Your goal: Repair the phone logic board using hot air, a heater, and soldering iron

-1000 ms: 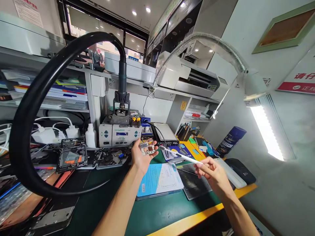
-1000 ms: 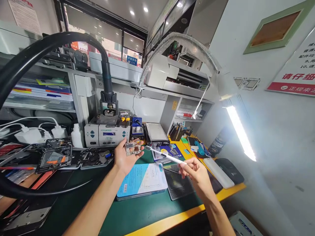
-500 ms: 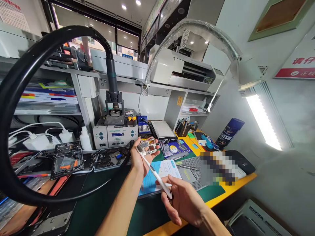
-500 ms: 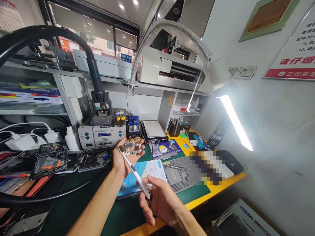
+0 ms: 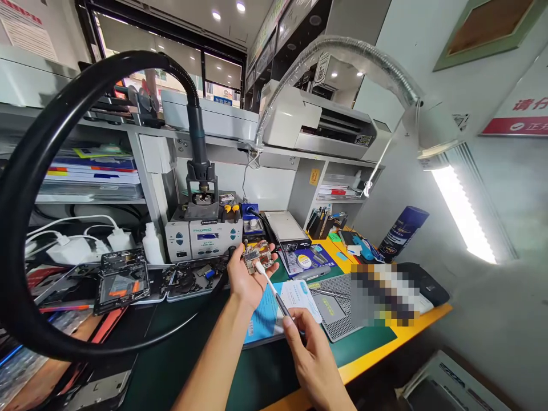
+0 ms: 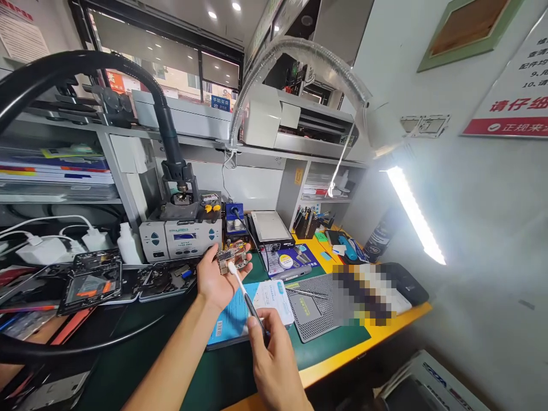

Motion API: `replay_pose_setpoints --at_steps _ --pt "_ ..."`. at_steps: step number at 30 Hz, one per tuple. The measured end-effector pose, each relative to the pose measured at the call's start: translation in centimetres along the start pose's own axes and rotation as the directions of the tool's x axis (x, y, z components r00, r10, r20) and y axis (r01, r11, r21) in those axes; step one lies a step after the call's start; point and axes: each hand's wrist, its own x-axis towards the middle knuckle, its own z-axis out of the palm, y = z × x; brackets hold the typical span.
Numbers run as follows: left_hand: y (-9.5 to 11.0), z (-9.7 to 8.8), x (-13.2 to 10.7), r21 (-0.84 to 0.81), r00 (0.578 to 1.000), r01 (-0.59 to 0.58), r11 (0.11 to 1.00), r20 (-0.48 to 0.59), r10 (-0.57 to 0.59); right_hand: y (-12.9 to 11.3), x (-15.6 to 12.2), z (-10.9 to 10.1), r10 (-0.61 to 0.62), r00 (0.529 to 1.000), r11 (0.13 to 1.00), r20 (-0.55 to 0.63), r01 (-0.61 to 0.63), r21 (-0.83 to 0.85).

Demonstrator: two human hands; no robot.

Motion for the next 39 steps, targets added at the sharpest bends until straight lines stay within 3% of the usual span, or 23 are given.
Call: replay_pose_setpoints --at_steps 3,7,11,15,20,24,28,33,37,39 --pt "-0.1 0.1 -0.1 -0.008 1.0 0.001 1.0 -0.007 -0.001 0.2 -0.2 0.0 -0.026 0.999 0.988 0.022 0.029 -0.155" --pt "-0.2 0.4 -0.2 -0.015 1.0 0.006 1.0 -0.023 -0.006 0.3 -0.3 0.3 -0.004 0.995 0.984 -0.096 -0.014 -0.179" --pt "-0.2 0.6 -0.4 -0.025 0.999 -0.017 1.0 -0.037 0.016 -0.1 -0.3 0.6 0.008 1.0 0.983 -0.021 -0.012 -0.185" --pt "-0.2 0.6 -0.3 -0.038 0.998 -0.023 0.999 -0.052 0.021 -0.4 0.1 0.1 0.009 0.996 0.976 -0.087 -0.028 -0.216" --pt "-0.1 0.2 0.0 -0.06 0.999 -0.013 0.998 -0.039 0.011 -0.1 0.5 -0.8 0.017 1.0 0.968 0.004 -0.016 -0.251" --pt "-0.2 0.1 0.1 -0.058 0.999 0.012 0.998 -0.044 -0.015 0.2 0.6 -1.1 0.01 0.996 0.962 -0.092 -0.035 -0.27" --pt "-0.4 0.1 0.2 -0.045 0.999 0.025 0.999 -0.038 -0.027 0.0 0.7 -1.3 0.001 1.0 0.956 0.017 0.004 -0.292" --pt "-0.7 0.1 0.3 -0.037 0.994 0.051 0.998 -0.098 -0.054 -0.2 1.0 -2.2 0.016 0.997 0.941 -0.073 -0.04 -0.337" --pt "-0.8 -0.1 0.5 -0.037 0.992 0.072 0.997 -0.101 -0.075 -0.1 0.8 -2.4 -0.035 0.999 0.94 0.034 0.045 -0.339" --pt "-0.9 -0.1 0.6 -0.039 0.991 0.079 0.996 -0.105 -0.082 -0.1 0.6 -2.6 -0.027 1.0 0.929 -0.001 0.024 -0.37"
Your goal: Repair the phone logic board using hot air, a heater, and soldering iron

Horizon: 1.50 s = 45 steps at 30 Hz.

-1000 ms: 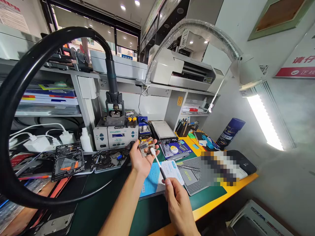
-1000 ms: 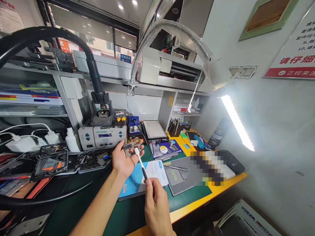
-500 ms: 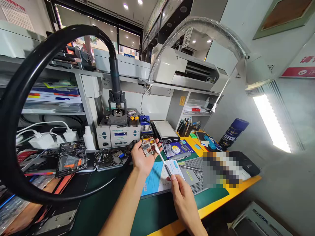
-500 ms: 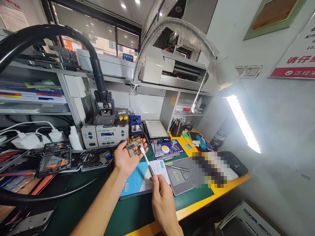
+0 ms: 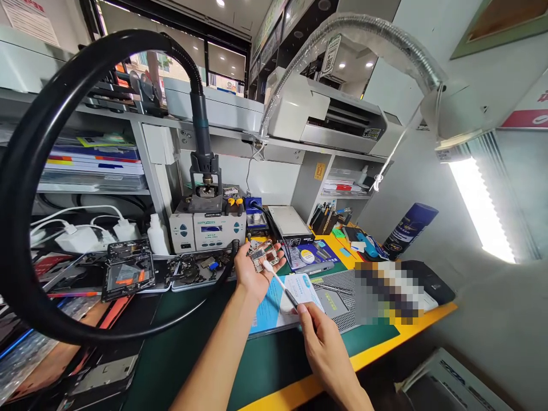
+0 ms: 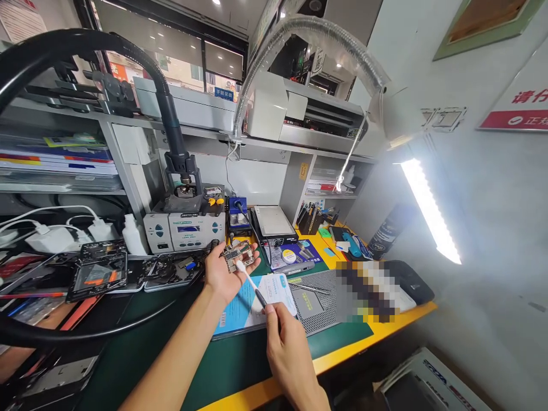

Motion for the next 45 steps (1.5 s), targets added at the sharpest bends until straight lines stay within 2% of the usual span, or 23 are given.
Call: replay_pose_setpoints --at_steps 3,7,8,12,16,18,21,26,30,34,38,42,45 --pt "0.0 -0.1 0.2 0.0 1.0 0.011 1.0 -0.01 -0.011 0.0 -0.1 -0.3 0.056 0.996 0.998 -0.076 -0.058 -0.03" --pt "-0.2 -0.3 0.1 0.011 0.999 0.035 0.999 0.006 -0.035 -0.3 0.0 -0.6 -0.011 0.999 1.0 0.053 0.012 -0.017" --pt "-0.3 -0.3 0.1 0.015 0.999 0.04 0.999 0.007 -0.04 -0.3 0.0 -0.7 -0.008 0.999 1.0 0.052 0.01 -0.026" --pt "-0.4 -0.3 0.1 0.027 0.999 0.051 0.998 0.002 -0.051 0.1 0.2 -0.8 0.048 0.995 0.997 -0.089 -0.053 -0.055" --pt "-0.5 -0.3 0.1 0.034 0.997 0.07 0.997 0.038 -0.071 0.5 0.2 -0.8 -0.028 1.0 0.999 -0.008 0.028 -0.04" --pt "-0.5 -0.3 0.2 0.036 0.997 0.07 0.997 0.034 -0.071 0.6 0.2 -1.0 -0.004 1.0 0.998 0.0 0.004 -0.063" --pt "-0.5 -0.4 0.3 0.039 0.998 0.062 0.997 0.014 -0.063 0.6 0.3 -1.5 0.057 0.997 0.994 -0.046 -0.061 -0.09" --pt "-0.6 -0.6 0.4 0.042 0.998 0.057 0.998 0.028 -0.058 0.5 0.4 -1.7 0.02 0.997 0.998 0.07 -0.016 -0.057" --pt "-0.6 -0.7 0.4 0.04 0.998 0.053 0.998 0.025 -0.054 0.4 0.5 -1.6 0.078 0.997 0.994 -0.029 -0.08 -0.076" --pt "-0.5 -0.7 0.4 0.045 0.997 0.068 0.997 0.028 -0.069 0.1 0.6 -1.5 0.034 0.997 0.997 0.072 -0.029 -0.074" --pt "-0.5 -0.6 0.3 0.051 0.998 0.06 0.997 0.017 -0.061 0.0 0.9 -1.7 0.058 0.998 0.99 -0.019 -0.06 -0.127" --pt "-0.6 -0.4 0.2 0.066 0.998 0.059 0.996 0.004 -0.059 0.0 1.3 -2.2 0.04 0.998 0.982 0.043 -0.031 -0.185" --pt "-0.6 -0.4 0.3 0.077 0.998 0.065 0.995 0.002 -0.065 0.1 1.4 -2.6 0.058 0.998 0.979 -0.014 -0.059 -0.195"
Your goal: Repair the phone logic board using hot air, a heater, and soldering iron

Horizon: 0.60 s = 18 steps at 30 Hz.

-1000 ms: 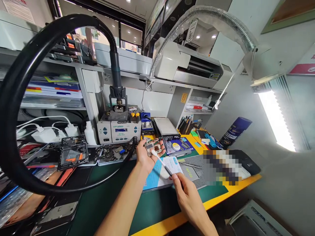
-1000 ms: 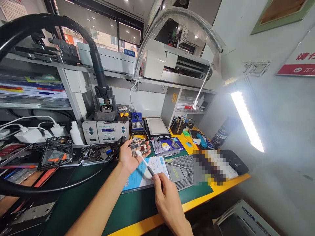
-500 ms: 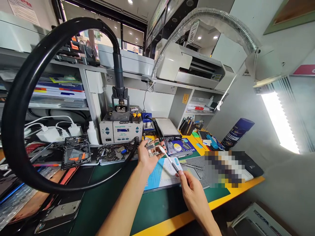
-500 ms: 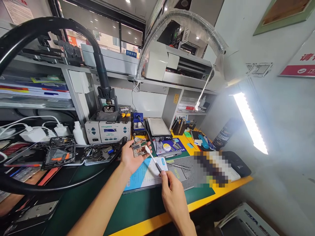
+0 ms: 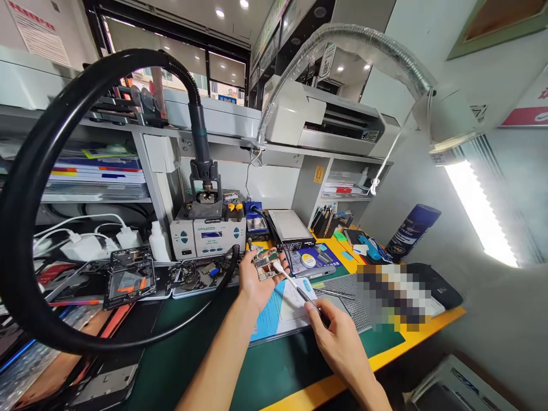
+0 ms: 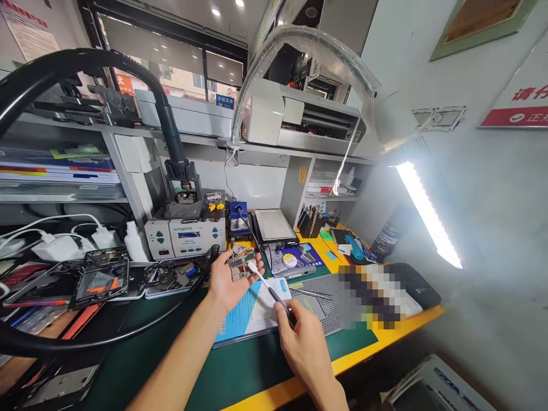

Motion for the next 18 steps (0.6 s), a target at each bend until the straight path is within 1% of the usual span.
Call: replay_pose_setpoints --at_steps 2,6,7,10,11,15,18 --pt "0.0 0.0 0.0 0.008 1.0 0.004 1.0 0.006 -0.004 0.1 0.0 -0.2 0.016 0.999 1.0 -0.035 -0.015 0.02" --pt "-0.1 0.1 -0.1 0.025 1.0 -0.001 1.0 0.023 0.001 0.0 0.0 0.0 -0.04 0.999 0.999 0.029 0.039 0.036" --pt "-0.1 0.1 -0.1 0.027 1.0 -0.004 1.0 0.022 0.003 -0.2 0.0 0.2 -0.045 0.999 0.998 0.02 0.045 0.032" --pt "-0.1 0.2 -0.2 0.034 1.0 -0.007 0.999 0.005 0.007 -0.7 0.0 0.8 -0.04 0.995 0.999 -0.092 0.043 0.033" --pt "-0.1 0.3 -0.3 0.037 1.0 -0.007 0.999 0.001 0.006 -0.9 0.0 1.0 -0.051 0.993 0.998 -0.105 0.056 0.037" --pt "-0.1 0.4 -0.3 0.044 1.0 -0.003 0.999 0.004 0.002 -1.4 -0.1 1.7 -0.106 0.993 0.994 -0.045 0.107 0.02" --pt "-0.1 0.3 -0.2 0.039 1.0 -0.002 0.999 -0.003 0.002 -1.6 0.0 1.8 -0.086 0.988 0.996 -0.124 0.087 0.0"
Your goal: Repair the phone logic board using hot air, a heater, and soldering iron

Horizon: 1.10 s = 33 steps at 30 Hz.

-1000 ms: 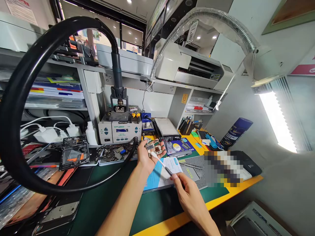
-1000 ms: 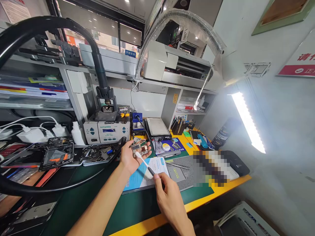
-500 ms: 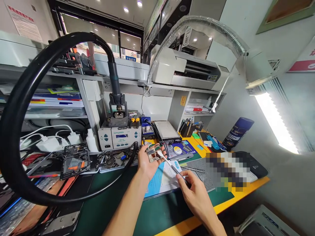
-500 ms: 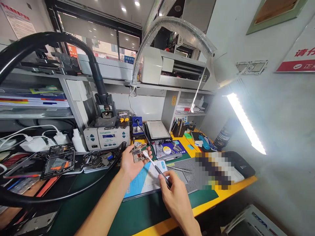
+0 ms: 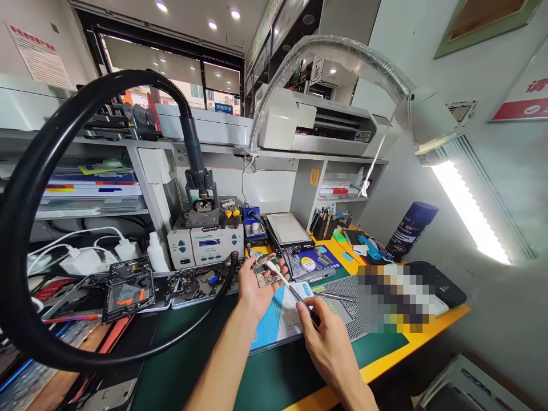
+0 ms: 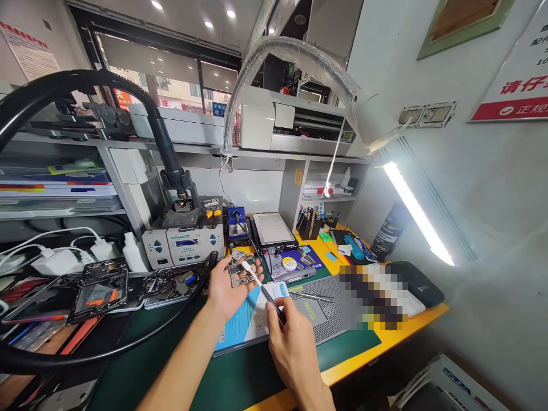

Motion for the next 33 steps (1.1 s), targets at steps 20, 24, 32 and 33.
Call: replay_pose_setpoints --at_steps 20,24,32,33 --pt "-0.2 -0.4 0.3 -0.034 1.0 0.009 0.999 0.013 -0.009 -0.2 1.9 1.0 -0.158 0.987 0.982 0.026 0.16 -0.099" --pt "-0.2 -0.2 0.1 -0.033 1.0 0.016 0.999 0.021 -0.015 -0.2 1.8 0.8 -0.165 0.986 0.982 0.039 0.168 -0.086" --pt "-0.3 -0.2 0.0 -0.057 0.999 0.017 0.998 0.038 -0.015 0.3 2.2 0.0 -0.156 0.986 0.982 0.063 0.161 -0.1" --pt "-0.3 -0.2 0.1 -0.063 0.999 0.017 0.998 0.044 -0.015 0.4 2.3 -0.1 -0.16 0.984 0.981 0.08 0.167 -0.1"
